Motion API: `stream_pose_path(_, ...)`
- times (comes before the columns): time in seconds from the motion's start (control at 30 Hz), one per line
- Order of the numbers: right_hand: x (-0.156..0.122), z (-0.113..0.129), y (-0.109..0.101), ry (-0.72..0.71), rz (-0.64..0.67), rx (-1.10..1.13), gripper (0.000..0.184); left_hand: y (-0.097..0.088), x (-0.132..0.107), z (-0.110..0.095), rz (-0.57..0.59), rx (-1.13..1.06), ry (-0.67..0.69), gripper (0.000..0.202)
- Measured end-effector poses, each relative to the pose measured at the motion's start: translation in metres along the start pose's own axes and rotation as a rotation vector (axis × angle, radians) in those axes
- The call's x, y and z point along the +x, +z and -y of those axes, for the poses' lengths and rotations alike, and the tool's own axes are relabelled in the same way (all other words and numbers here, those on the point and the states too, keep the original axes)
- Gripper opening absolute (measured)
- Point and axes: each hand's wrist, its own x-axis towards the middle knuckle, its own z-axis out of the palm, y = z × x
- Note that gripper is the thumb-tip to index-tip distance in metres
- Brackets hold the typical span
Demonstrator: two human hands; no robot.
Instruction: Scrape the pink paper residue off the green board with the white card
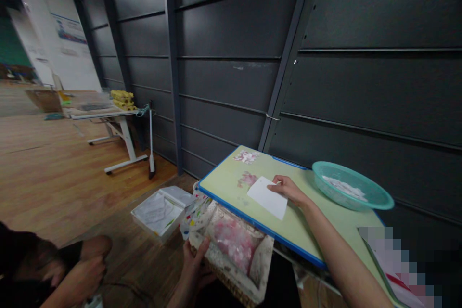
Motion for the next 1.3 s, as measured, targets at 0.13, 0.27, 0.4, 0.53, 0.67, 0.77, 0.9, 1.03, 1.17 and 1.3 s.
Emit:
stream_pose_path(0.13, -0.002, 0.0, 0.012, -0.012, 0.093, 0.034, 0.046, 0.0, 0.004, 0.003, -0.003, -0.02, -0.002, 0.078)
stream_pose_path(0.27, -0.007, 0.002, 0.025, 0.001, 0.187, 0.06, 0.048, -0.004, 0.01, 0.007, -0.002, -0.036, 0.003, 0.084)
stream_pose_path(0.4, -0.012, 0.006, 0.032, 0.044, 0.247, 0.093, 0.047, -0.006, 0.013, 0.008, -0.009, -0.035, 0.005, 0.087)
stream_pose_path(0.53, -0.01, 0.007, 0.034, 0.042, 0.108, 0.175, 0.048, -0.003, 0.011, 0.007, -0.012, -0.012, -0.02, 0.086)
stream_pose_path(0.67, -0.002, 0.003, 0.036, 0.015, -0.083, 0.142, 0.048, -0.001, 0.008, 0.005, -0.012, -0.021, -0.015, 0.081)
stream_pose_path(0.77, 0.001, 0.0, 0.039, -0.003, -0.095, 0.07, 0.047, -0.002, 0.007, 0.004, -0.01, -0.032, -0.007, 0.083)
stream_pose_path(0.9, -0.003, 0.0, 0.045, -0.041, 0.006, 0.038, 0.046, -0.003, 0.005, 0.004, -0.005, 0.002, -0.013, 0.086)
stream_pose_path(1.03, -0.009, 0.001, 0.051, -0.053, 0.12, 0.079, 0.047, -0.003, 0.005, 0.003, 0.006, -0.008, 0.008, 0.084)
stream_pose_path(1.17, -0.003, 0.001, 0.043, -0.025, -0.009, 0.201, 0.055, -0.003, 0.009, 0.004, -0.011, 0.005, -0.001, 0.085)
stream_pose_path(1.3, 0.016, -0.007, 0.011, -0.115, -0.413, 0.155, 0.064, -0.001, 0.011, 0.005, -0.035, -0.009, 0.008, 0.082)
